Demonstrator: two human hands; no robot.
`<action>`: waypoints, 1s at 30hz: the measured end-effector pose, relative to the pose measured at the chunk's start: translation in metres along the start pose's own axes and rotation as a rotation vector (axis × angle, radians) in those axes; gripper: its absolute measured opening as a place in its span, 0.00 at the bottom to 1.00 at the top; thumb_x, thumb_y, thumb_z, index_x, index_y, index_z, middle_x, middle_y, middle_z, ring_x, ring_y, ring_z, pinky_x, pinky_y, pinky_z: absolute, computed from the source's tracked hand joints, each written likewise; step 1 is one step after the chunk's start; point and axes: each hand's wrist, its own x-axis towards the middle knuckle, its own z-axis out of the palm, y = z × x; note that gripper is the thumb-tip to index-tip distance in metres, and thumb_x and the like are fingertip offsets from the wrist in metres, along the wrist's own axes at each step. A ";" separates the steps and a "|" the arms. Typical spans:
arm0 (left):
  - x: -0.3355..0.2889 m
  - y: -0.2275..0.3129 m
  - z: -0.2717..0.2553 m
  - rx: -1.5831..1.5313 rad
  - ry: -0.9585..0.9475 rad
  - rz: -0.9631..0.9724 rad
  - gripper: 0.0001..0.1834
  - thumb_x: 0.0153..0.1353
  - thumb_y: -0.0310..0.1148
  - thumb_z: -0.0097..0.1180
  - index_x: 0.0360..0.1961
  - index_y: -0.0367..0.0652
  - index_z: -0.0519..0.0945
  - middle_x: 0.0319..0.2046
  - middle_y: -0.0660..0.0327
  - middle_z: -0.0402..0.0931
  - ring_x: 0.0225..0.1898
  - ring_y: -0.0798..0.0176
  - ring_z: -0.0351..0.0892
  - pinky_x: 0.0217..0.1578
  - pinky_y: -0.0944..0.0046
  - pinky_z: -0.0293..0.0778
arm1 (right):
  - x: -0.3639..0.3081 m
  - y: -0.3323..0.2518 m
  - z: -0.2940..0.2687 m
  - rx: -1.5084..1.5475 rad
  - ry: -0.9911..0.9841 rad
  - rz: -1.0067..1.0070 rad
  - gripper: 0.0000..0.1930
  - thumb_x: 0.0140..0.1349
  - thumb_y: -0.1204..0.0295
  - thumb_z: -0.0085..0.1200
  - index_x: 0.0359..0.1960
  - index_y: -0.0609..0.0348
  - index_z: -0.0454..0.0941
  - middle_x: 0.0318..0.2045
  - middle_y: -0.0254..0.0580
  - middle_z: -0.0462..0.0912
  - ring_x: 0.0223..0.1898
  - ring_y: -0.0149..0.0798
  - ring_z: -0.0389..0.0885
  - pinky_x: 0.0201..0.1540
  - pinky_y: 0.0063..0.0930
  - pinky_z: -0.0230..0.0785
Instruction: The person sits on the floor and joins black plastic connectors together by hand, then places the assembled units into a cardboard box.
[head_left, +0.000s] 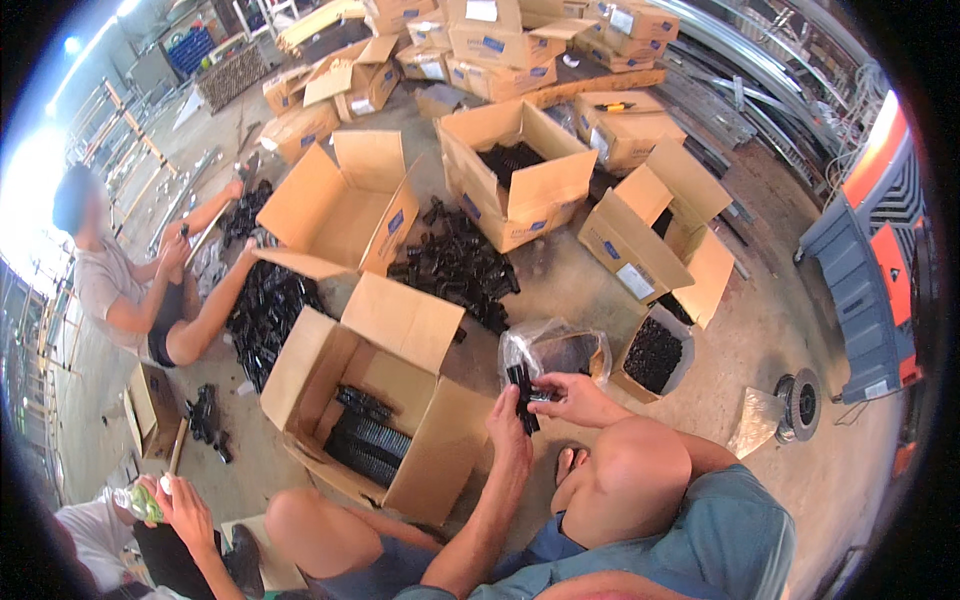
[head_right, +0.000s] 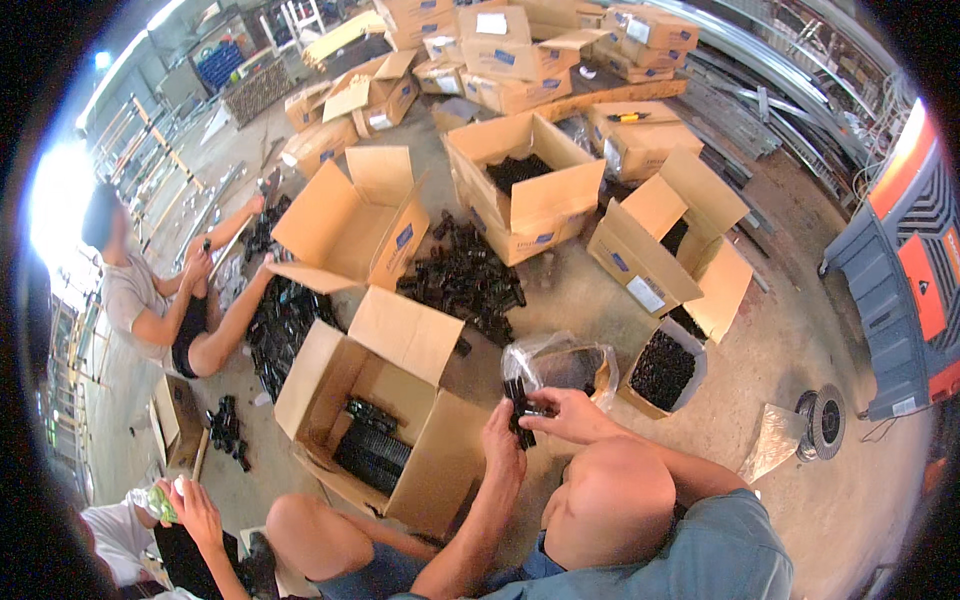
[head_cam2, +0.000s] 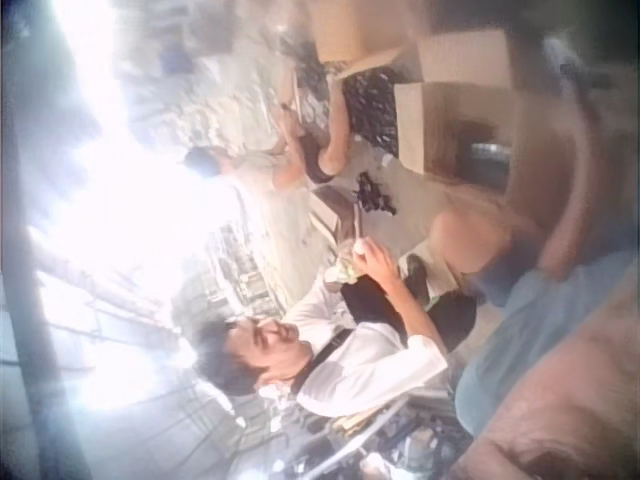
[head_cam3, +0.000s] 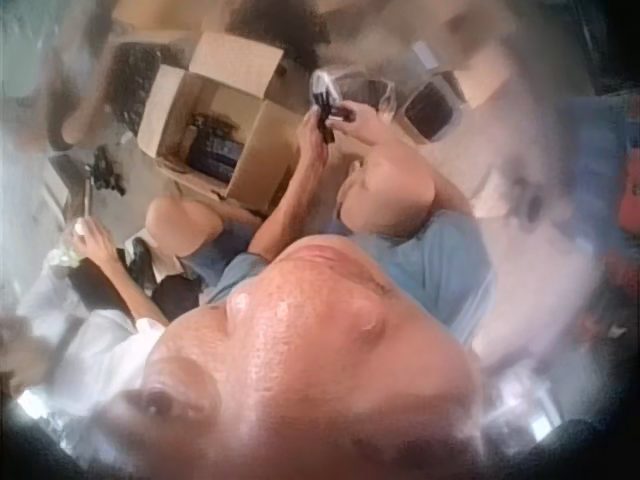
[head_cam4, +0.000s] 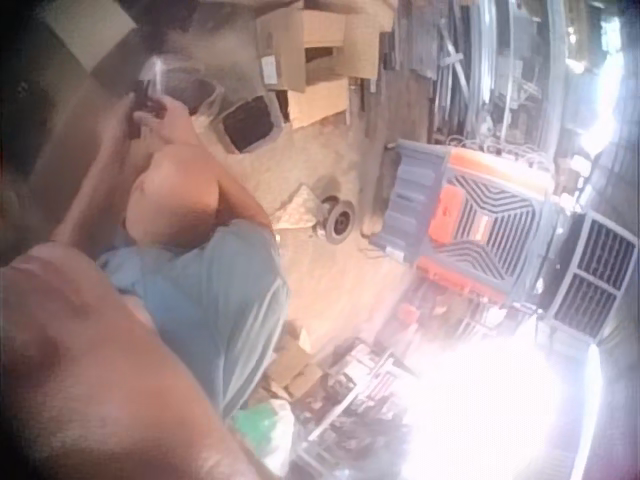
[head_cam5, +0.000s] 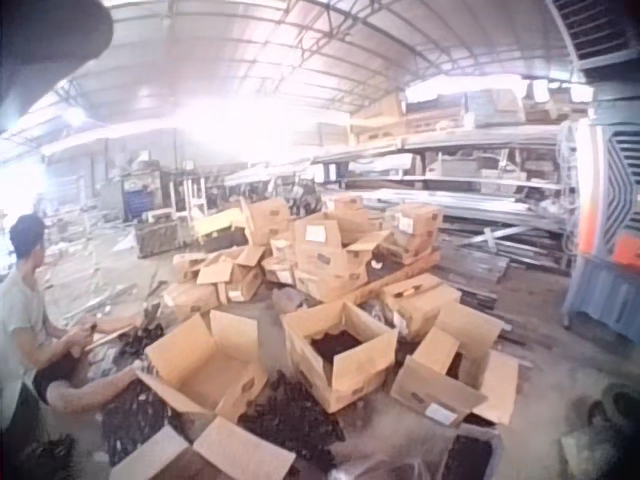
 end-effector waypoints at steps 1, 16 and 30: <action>-0.002 0.000 0.000 0.058 0.026 0.029 0.15 0.70 0.33 0.58 0.52 0.34 0.82 0.40 0.63 0.83 0.38 0.71 0.80 0.40 0.69 0.77 | 0.004 0.012 0.006 -0.030 0.045 -0.053 0.24 0.58 0.56 0.70 0.51 0.59 0.83 0.39 0.45 0.87 0.41 0.35 0.85 0.49 0.34 0.77; 0.000 0.020 -0.004 0.028 0.011 -0.068 0.16 0.70 0.31 0.59 0.55 0.36 0.79 0.45 0.62 0.83 0.42 0.69 0.81 0.37 0.70 0.78 | 0.016 -0.003 0.010 -0.011 0.137 -0.108 0.17 0.57 0.66 0.66 0.46 0.61 0.85 0.36 0.50 0.87 0.35 0.43 0.87 0.40 0.32 0.78; 0.016 0.076 -0.036 -0.210 0.014 0.077 0.23 0.71 0.40 0.57 0.56 0.31 0.75 0.48 0.51 0.81 0.49 0.54 0.82 0.56 0.52 0.81 | 0.070 0.031 -0.023 0.346 0.265 -0.066 0.15 0.72 0.67 0.56 0.52 0.66 0.82 0.39 0.38 0.87 0.38 0.26 0.83 0.44 0.23 0.78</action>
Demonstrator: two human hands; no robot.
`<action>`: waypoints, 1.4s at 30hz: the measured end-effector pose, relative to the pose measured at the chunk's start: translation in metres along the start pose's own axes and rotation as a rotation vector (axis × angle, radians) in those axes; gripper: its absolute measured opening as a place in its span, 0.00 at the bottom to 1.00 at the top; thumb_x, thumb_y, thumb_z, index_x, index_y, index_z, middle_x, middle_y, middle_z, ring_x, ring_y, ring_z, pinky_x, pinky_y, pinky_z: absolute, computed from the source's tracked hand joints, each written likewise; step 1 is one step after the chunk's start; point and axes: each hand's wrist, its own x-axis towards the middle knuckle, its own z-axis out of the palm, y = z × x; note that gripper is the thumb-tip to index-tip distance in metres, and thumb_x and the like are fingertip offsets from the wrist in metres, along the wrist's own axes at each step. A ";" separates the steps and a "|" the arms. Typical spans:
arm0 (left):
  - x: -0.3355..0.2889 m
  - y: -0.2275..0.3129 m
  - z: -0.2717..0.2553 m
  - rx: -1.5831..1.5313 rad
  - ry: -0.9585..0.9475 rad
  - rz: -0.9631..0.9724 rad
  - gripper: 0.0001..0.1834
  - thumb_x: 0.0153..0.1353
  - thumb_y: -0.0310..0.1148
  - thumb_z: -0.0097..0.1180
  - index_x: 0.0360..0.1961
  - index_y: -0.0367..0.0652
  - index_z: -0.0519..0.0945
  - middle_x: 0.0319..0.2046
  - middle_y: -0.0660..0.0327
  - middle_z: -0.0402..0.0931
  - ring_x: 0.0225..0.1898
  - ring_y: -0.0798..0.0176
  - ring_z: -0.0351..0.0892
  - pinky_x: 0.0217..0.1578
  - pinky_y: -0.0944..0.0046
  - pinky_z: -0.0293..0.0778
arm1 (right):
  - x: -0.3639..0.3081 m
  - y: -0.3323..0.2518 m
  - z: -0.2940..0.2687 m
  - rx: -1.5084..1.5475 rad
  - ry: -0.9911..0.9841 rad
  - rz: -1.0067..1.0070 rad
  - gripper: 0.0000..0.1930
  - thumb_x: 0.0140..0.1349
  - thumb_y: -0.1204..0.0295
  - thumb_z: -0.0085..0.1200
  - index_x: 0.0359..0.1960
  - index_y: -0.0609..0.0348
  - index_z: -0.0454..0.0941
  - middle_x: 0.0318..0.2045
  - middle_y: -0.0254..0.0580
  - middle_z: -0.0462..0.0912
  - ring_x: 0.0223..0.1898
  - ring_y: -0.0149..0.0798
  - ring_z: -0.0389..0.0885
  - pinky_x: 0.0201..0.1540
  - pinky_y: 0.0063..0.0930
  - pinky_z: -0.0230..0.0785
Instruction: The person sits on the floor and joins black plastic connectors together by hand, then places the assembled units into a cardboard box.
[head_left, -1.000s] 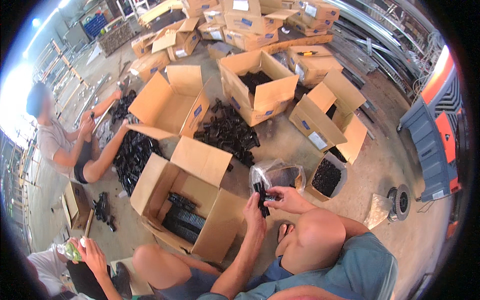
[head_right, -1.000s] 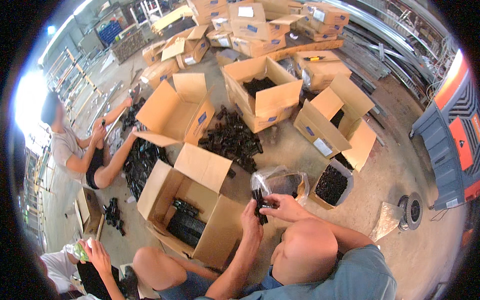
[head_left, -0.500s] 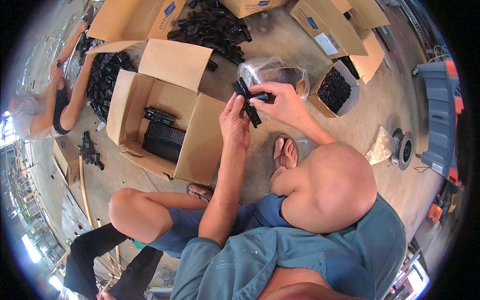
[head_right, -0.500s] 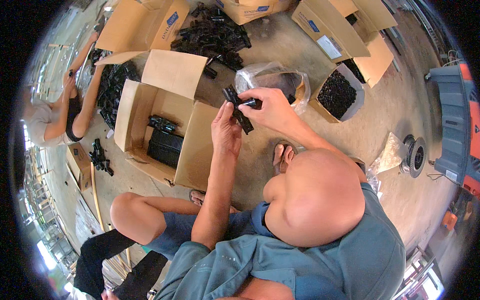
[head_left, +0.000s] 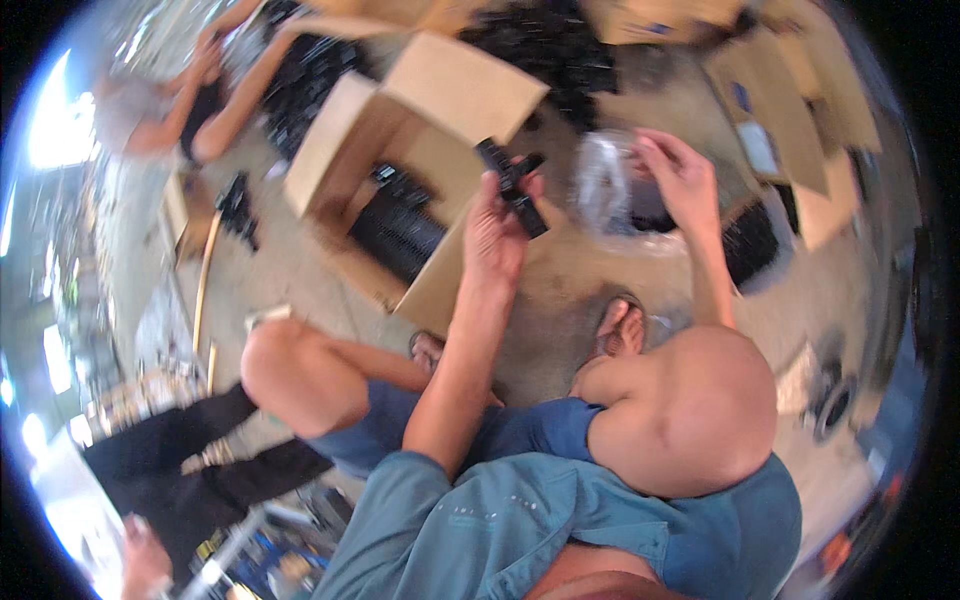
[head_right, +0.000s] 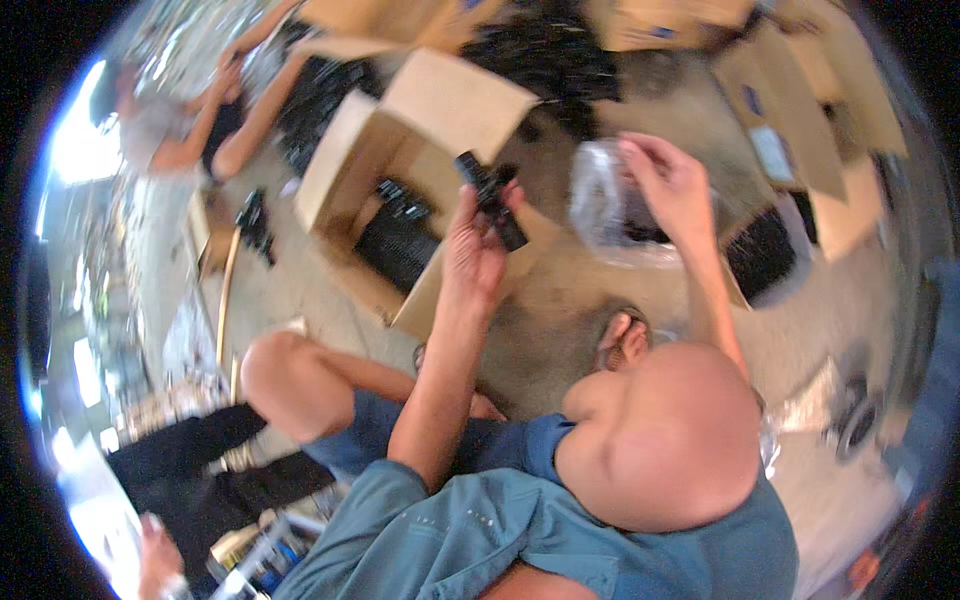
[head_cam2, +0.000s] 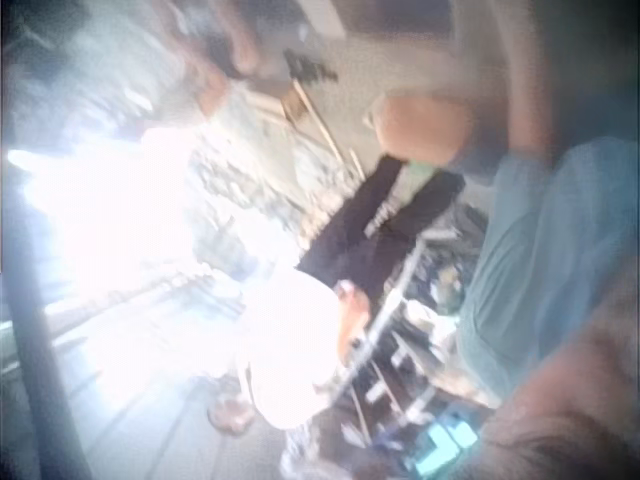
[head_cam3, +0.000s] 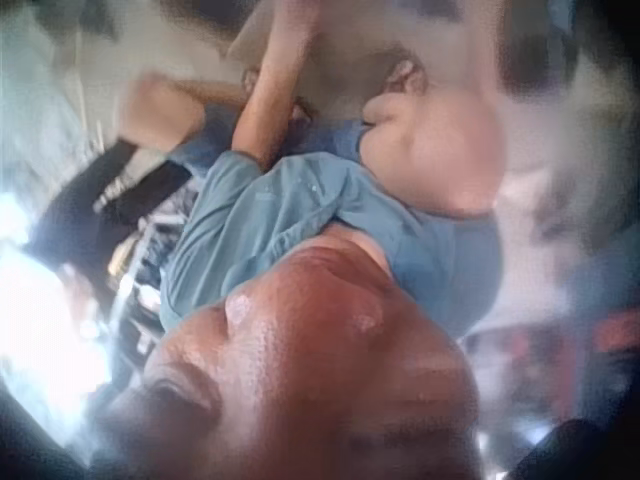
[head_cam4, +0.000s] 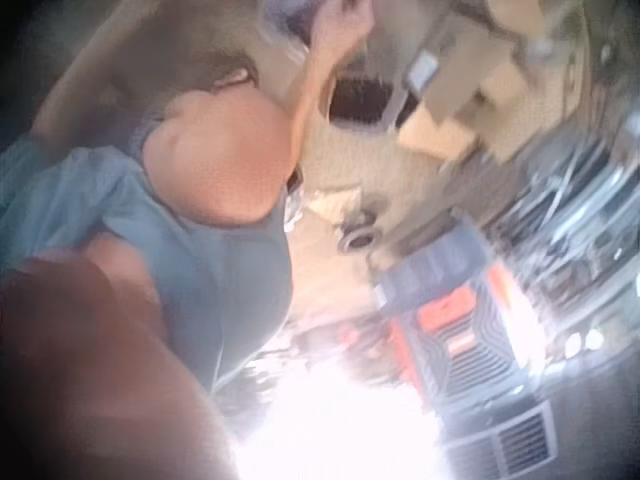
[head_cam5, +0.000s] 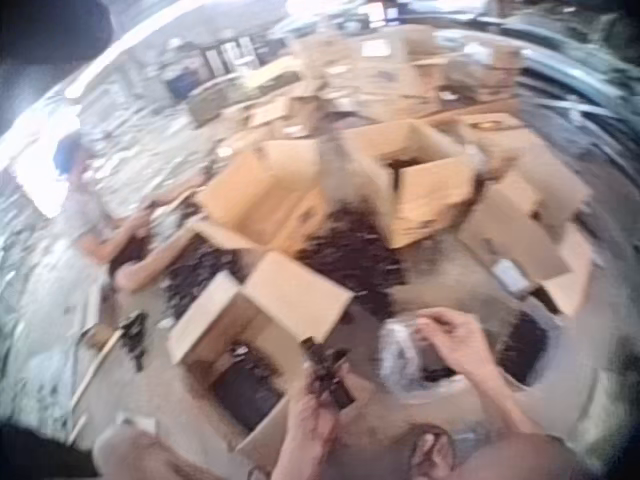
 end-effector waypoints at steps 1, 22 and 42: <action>0.003 0.004 0.006 -0.045 0.002 0.020 0.22 0.71 0.40 0.57 0.55 0.31 0.75 0.48 0.51 0.81 0.49 0.54 0.83 0.56 0.53 0.81 | -0.004 0.003 0.000 0.069 -0.034 0.031 0.15 0.71 0.67 0.58 0.51 0.67 0.83 0.38 0.38 0.87 0.37 0.25 0.83 0.43 0.21 0.77; -0.067 0.040 0.041 -0.155 0.032 0.173 0.17 0.72 0.36 0.55 0.54 0.35 0.78 0.46 0.57 0.83 0.43 0.61 0.86 0.47 0.60 0.86 | -0.025 0.050 0.187 0.846 -0.620 0.346 0.18 0.64 0.62 0.61 0.51 0.57 0.78 0.42 0.45 0.84 0.46 0.44 0.82 0.50 0.36 0.73; -0.189 0.233 -0.002 0.297 0.456 0.415 0.19 0.74 0.38 0.52 0.55 0.32 0.75 0.50 0.50 0.81 0.52 0.55 0.82 0.57 0.56 0.79 | 0.093 0.051 0.266 -0.858 -0.988 -0.652 0.16 0.64 0.60 0.59 0.35 0.64 0.84 0.35 0.55 0.86 0.42 0.55 0.86 0.47 0.46 0.78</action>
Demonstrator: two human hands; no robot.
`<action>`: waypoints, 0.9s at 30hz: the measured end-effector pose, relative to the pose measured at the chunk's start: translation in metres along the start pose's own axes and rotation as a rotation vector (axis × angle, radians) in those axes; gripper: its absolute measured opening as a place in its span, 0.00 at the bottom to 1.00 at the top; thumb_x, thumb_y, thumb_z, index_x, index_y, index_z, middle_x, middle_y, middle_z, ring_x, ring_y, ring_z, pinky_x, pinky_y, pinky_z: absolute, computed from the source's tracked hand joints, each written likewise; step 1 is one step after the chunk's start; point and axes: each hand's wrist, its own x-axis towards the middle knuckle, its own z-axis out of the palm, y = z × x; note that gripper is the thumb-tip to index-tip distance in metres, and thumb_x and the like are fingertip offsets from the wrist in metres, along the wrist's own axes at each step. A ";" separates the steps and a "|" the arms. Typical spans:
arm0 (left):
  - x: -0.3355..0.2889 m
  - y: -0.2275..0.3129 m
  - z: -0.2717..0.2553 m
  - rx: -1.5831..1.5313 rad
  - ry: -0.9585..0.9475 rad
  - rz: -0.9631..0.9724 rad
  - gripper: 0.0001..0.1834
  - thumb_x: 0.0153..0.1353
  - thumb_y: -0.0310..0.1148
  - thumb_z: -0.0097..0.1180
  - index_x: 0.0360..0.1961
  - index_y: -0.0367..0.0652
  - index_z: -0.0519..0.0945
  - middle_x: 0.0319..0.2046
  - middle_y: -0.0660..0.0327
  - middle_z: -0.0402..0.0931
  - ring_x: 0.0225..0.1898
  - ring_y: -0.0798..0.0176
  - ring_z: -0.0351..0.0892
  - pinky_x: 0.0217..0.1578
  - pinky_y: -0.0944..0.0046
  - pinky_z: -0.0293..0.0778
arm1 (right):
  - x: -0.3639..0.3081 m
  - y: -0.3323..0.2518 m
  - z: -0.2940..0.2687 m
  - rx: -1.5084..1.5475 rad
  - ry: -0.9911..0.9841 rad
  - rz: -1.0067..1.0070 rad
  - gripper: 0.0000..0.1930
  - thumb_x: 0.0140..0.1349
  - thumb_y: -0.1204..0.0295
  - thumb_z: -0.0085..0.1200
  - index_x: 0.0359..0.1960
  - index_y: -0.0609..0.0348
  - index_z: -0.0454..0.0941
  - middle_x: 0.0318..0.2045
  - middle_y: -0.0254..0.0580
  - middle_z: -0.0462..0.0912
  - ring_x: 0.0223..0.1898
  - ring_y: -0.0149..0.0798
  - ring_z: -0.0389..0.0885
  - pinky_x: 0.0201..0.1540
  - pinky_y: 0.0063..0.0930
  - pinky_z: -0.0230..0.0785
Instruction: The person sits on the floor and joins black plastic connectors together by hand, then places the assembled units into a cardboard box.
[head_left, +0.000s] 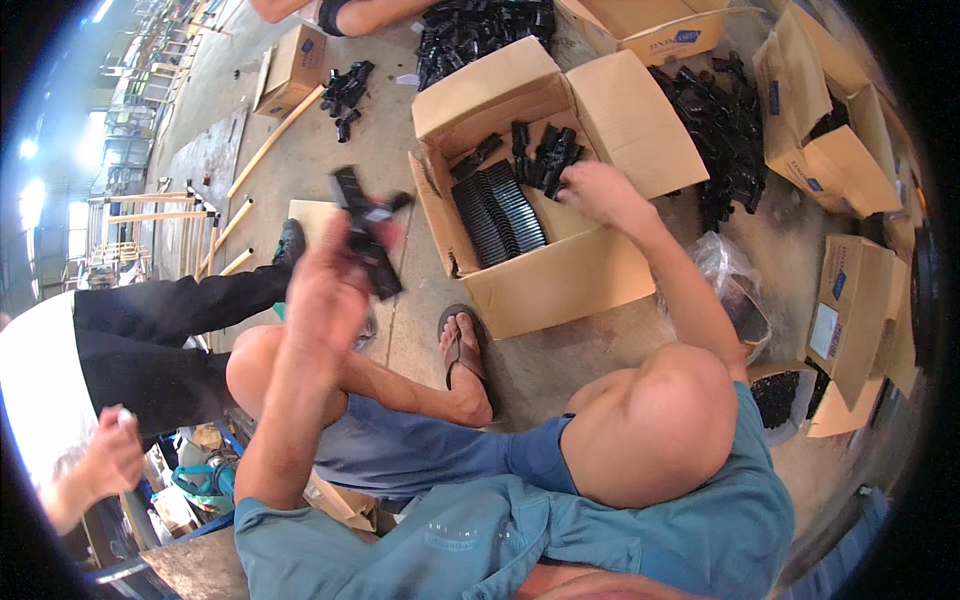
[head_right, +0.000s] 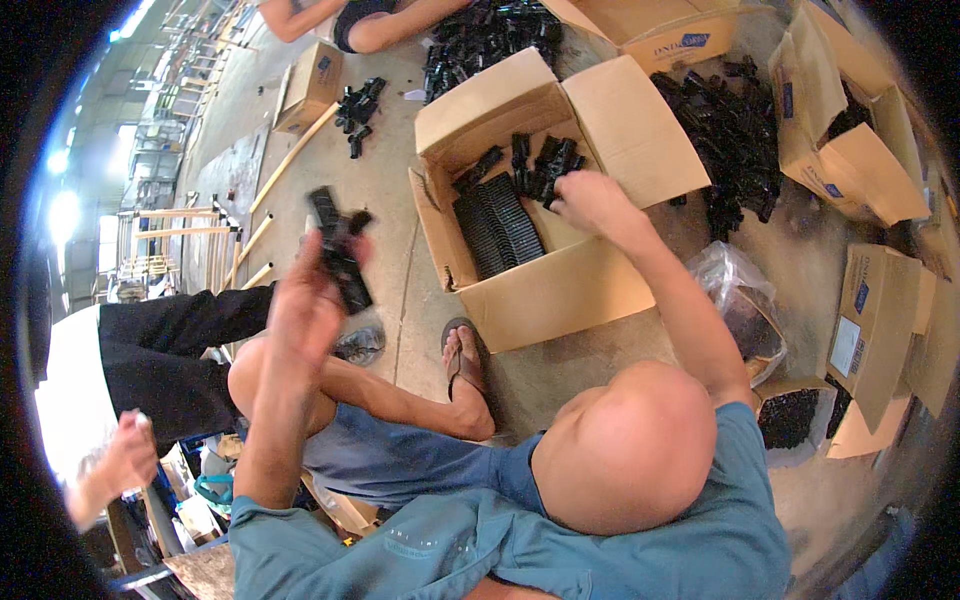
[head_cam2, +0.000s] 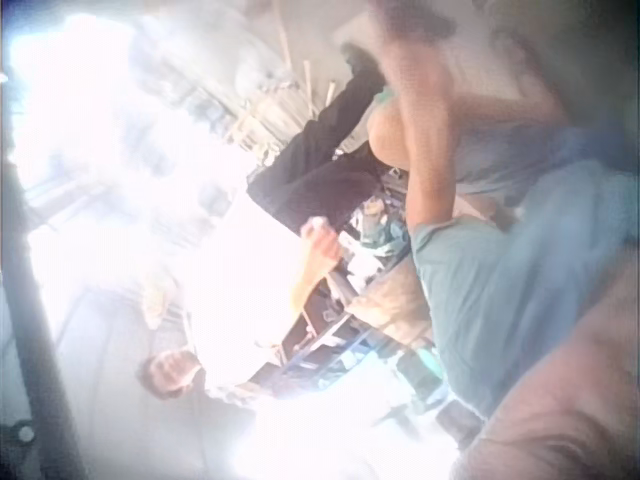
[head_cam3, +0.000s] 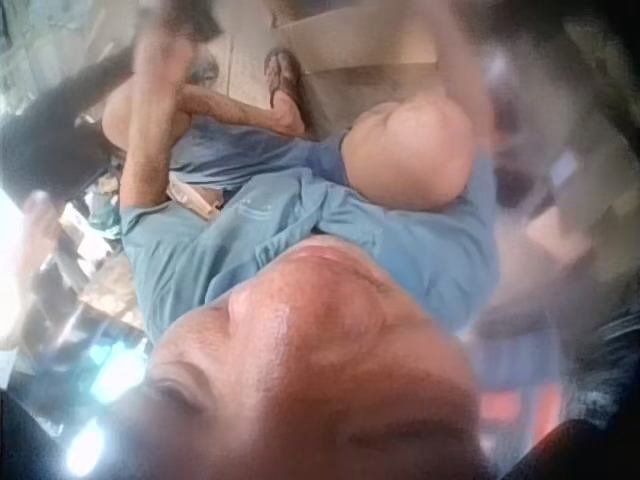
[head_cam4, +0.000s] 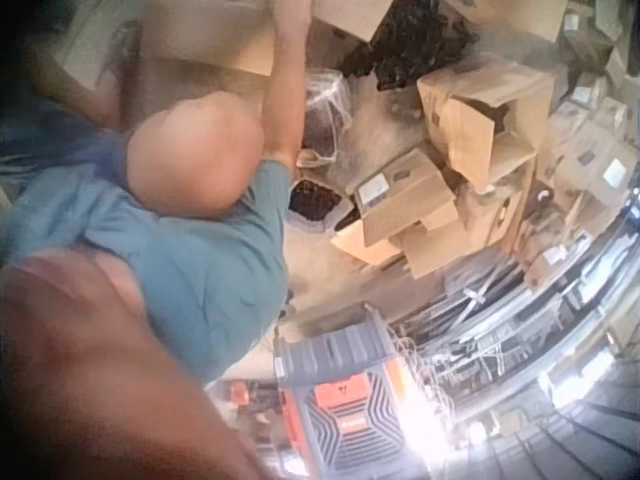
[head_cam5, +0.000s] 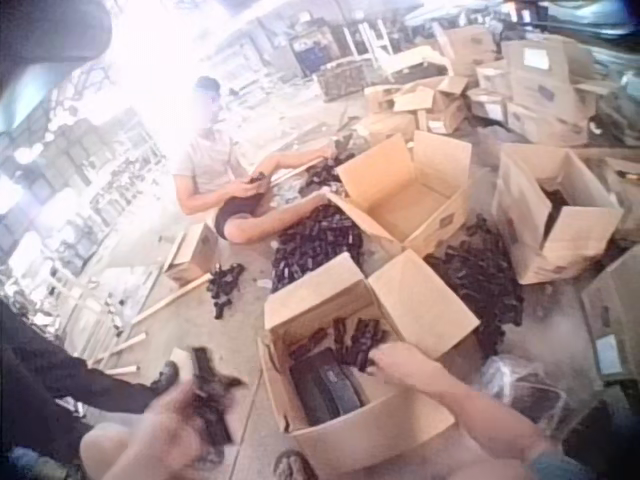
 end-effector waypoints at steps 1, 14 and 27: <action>0.010 0.018 -0.025 -0.013 -0.024 0.039 0.19 0.73 0.38 0.54 0.55 0.32 0.75 0.51 0.50 0.81 0.52 0.53 0.83 0.59 0.53 0.78 | -0.013 -0.017 0.002 0.065 0.020 0.013 0.17 0.64 0.58 0.59 0.33 0.63 0.84 0.34 0.55 0.86 0.41 0.55 0.86 0.45 0.46 0.79; 0.040 0.012 -0.017 -0.149 0.000 -0.022 0.20 0.75 0.37 0.50 0.58 0.29 0.72 0.52 0.45 0.78 0.52 0.50 0.81 0.59 0.52 0.79 | -0.096 -0.038 -0.083 0.266 0.719 -0.119 0.11 0.57 0.62 0.68 0.35 0.56 0.85 0.37 0.45 0.86 0.44 0.49 0.85 0.48 0.41 0.77; 0.063 -0.003 0.017 -0.139 -0.074 -0.126 0.21 0.74 0.36 0.51 0.58 0.29 0.72 0.53 0.44 0.78 0.54 0.50 0.80 0.61 0.51 0.78 | -0.237 0.207 -0.288 -0.495 0.405 0.800 0.32 0.52 0.41 0.66 0.49 0.54 0.83 0.46 0.45 0.85 0.54 0.52 0.80 0.59 0.44 0.71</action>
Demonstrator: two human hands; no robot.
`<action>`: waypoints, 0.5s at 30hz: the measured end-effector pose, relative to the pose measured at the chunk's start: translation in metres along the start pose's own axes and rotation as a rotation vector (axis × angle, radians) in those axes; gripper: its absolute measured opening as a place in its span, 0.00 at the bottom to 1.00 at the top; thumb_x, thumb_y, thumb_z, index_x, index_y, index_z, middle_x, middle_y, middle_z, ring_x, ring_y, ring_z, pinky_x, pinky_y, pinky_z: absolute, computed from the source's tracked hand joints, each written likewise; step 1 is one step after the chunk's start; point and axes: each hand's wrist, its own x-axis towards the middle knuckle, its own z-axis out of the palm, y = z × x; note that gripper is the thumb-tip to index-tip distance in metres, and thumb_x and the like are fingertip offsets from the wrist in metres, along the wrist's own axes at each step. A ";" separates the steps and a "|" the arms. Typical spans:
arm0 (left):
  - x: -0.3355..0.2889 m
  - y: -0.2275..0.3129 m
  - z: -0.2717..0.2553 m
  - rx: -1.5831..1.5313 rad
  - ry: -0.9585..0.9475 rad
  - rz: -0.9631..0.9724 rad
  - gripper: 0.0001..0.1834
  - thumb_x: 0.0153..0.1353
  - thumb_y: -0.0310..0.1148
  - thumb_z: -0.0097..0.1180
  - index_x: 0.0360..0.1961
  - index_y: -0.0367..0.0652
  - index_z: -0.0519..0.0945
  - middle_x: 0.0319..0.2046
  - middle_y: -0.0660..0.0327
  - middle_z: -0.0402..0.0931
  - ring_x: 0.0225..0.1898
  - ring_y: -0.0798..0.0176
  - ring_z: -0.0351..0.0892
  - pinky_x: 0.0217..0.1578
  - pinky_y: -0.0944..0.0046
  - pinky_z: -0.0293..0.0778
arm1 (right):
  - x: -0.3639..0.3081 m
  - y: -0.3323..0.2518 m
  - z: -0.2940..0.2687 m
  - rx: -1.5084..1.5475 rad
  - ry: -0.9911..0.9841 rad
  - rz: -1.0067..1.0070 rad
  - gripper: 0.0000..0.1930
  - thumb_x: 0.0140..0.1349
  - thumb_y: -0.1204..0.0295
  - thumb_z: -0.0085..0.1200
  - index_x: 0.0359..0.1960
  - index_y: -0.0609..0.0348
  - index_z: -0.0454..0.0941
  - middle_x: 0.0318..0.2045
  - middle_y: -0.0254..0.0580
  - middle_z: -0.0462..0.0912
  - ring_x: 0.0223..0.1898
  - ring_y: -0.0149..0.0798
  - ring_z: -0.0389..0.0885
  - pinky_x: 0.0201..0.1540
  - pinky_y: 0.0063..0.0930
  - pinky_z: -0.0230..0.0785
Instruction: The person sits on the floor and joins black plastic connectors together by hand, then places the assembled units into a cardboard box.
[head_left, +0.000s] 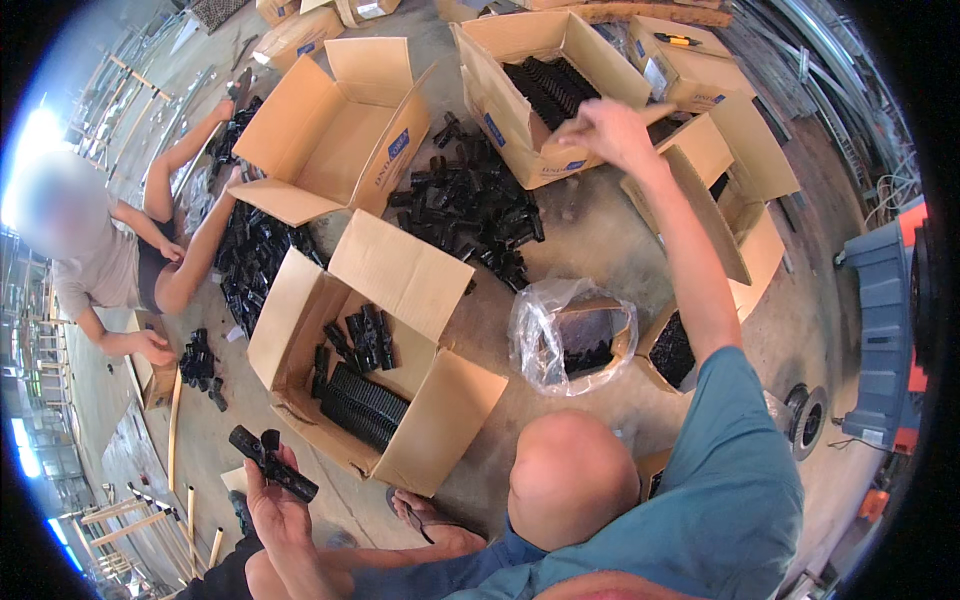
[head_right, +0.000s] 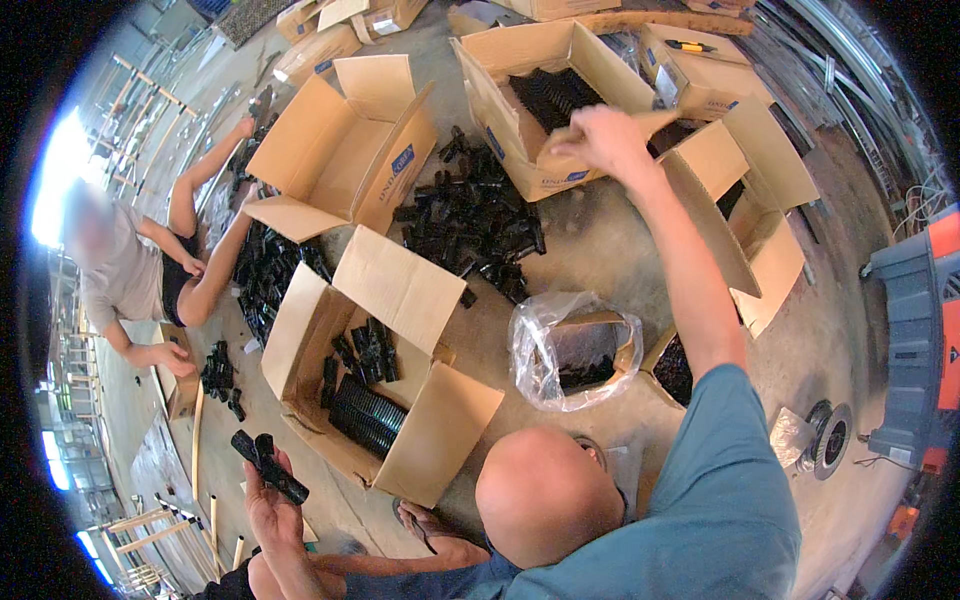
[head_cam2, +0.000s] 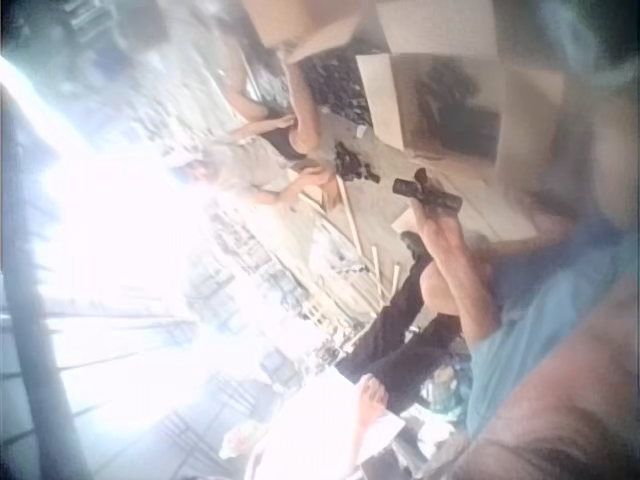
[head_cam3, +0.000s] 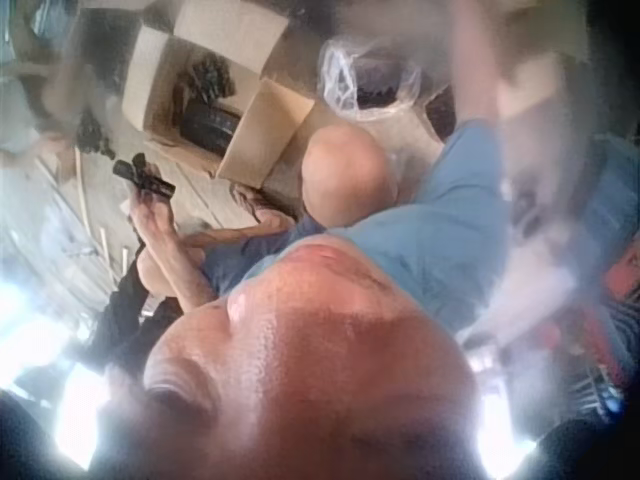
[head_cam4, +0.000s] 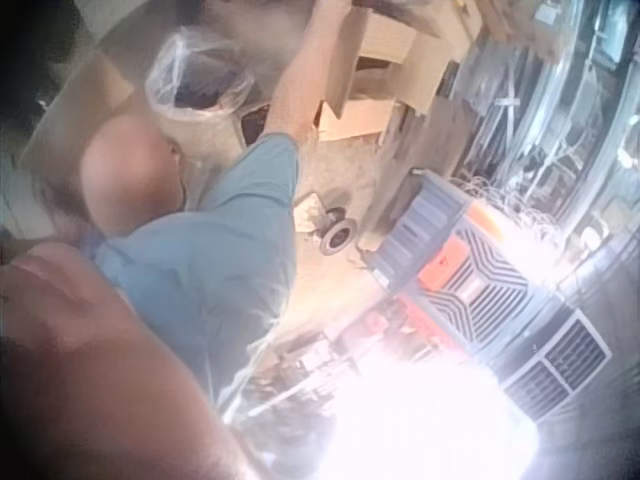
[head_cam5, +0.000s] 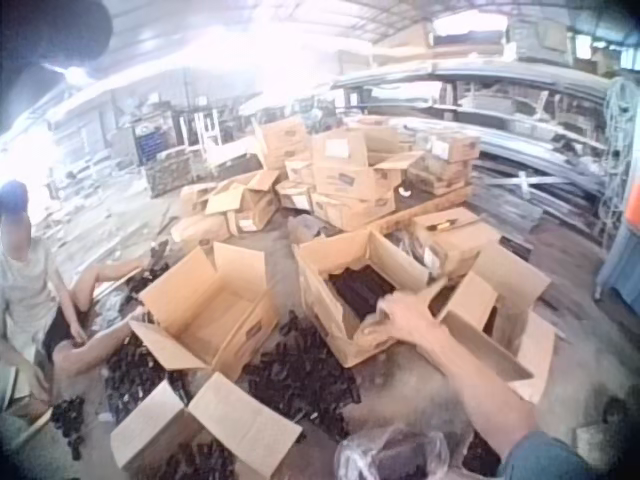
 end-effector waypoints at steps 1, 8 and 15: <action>0.001 -0.003 0.004 -0.014 -0.012 -0.005 0.21 0.74 0.36 0.51 0.58 0.29 0.72 0.53 0.44 0.78 0.54 0.50 0.80 0.61 0.51 0.78 | -0.016 -0.006 0.003 0.010 -0.084 0.053 0.34 0.51 0.40 0.66 0.50 0.54 0.82 0.46 0.45 0.85 0.54 0.52 0.80 0.59 0.43 0.71; 0.008 -0.021 0.018 -0.003 -0.067 -0.042 0.20 0.74 0.36 0.52 0.58 0.30 0.74 0.54 0.45 0.78 0.55 0.50 0.80 0.62 0.52 0.77 | -0.100 -0.007 0.084 -0.084 0.075 -0.159 0.60 0.55 0.28 0.50 0.75 0.67 0.50 0.76 0.54 0.50 0.78 0.48 0.44 0.78 0.52 0.35; -0.002 -0.046 0.054 0.003 -0.037 -0.069 0.22 0.73 0.37 0.54 0.56 0.27 0.72 0.50 0.44 0.80 0.50 0.52 0.82 0.59 0.54 0.79 | -0.086 -0.009 0.091 -0.027 0.034 -0.111 0.53 0.61 0.31 0.47 0.69 0.72 0.60 0.71 0.60 0.60 0.74 0.54 0.56 0.75 0.49 0.47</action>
